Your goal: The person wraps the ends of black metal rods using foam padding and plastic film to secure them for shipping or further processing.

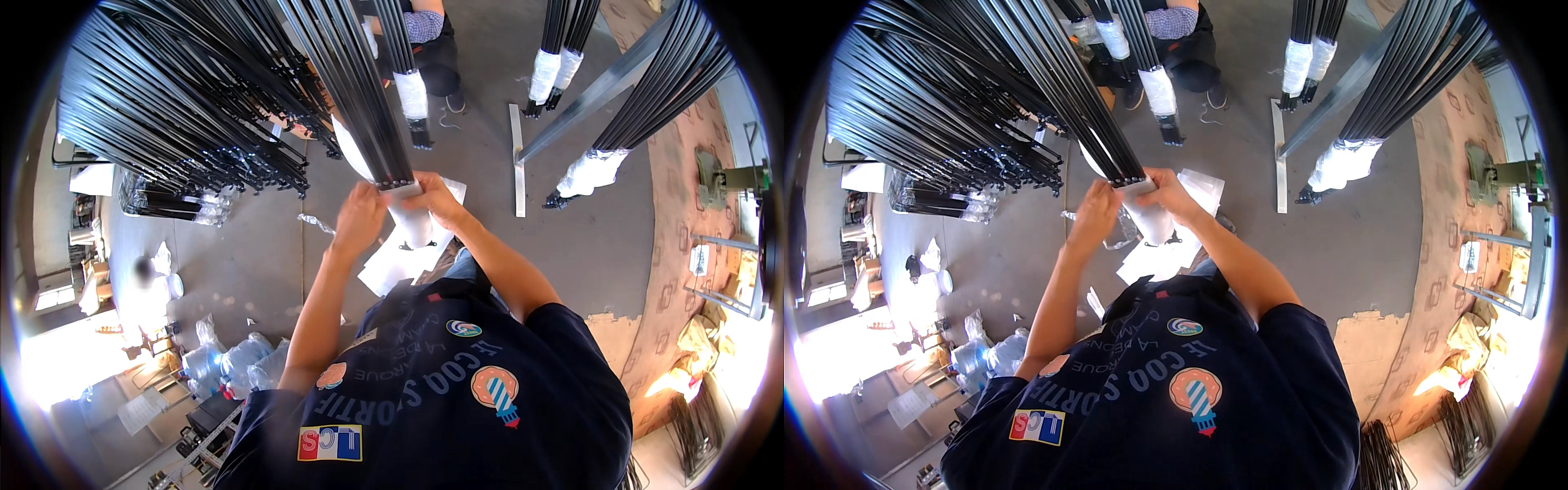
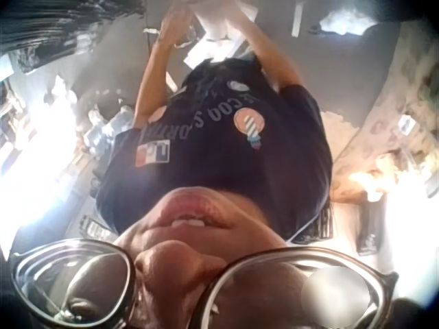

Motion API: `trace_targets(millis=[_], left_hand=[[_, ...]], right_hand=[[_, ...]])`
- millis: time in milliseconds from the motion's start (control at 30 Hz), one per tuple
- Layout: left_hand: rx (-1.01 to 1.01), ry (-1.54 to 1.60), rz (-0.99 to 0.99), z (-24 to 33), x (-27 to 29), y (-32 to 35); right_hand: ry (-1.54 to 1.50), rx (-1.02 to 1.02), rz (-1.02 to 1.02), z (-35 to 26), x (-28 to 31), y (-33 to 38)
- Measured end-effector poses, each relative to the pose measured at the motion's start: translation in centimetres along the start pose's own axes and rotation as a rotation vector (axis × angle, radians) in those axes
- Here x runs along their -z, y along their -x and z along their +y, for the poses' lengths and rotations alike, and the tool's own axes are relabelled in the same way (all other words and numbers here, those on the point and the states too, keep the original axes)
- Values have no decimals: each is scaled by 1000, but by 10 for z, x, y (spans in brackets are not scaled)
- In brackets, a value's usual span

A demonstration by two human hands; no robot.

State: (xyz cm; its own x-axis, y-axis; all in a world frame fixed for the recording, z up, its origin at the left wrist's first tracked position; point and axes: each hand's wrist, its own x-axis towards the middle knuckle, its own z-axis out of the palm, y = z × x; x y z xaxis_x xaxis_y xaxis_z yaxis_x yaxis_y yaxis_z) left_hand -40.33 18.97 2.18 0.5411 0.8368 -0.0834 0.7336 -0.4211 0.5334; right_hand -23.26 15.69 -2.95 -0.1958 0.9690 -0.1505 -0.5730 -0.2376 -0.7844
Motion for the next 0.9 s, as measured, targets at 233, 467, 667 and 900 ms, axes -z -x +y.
trace_targets(millis=[233,467,667,900], left_hand=[[-144,-205,208,8,41,-12],[-126,-160,64,-28,29,-28],[-111,-47,60,-25,39,-39],[13,54,87,-12,52,-35]], right_hand=[[12,0,11,0,-2,1],[33,25,-21,-5,-3,1],[53,43,-67,-4,3,-9],[176,-20,-103,-6,-4,-17]])
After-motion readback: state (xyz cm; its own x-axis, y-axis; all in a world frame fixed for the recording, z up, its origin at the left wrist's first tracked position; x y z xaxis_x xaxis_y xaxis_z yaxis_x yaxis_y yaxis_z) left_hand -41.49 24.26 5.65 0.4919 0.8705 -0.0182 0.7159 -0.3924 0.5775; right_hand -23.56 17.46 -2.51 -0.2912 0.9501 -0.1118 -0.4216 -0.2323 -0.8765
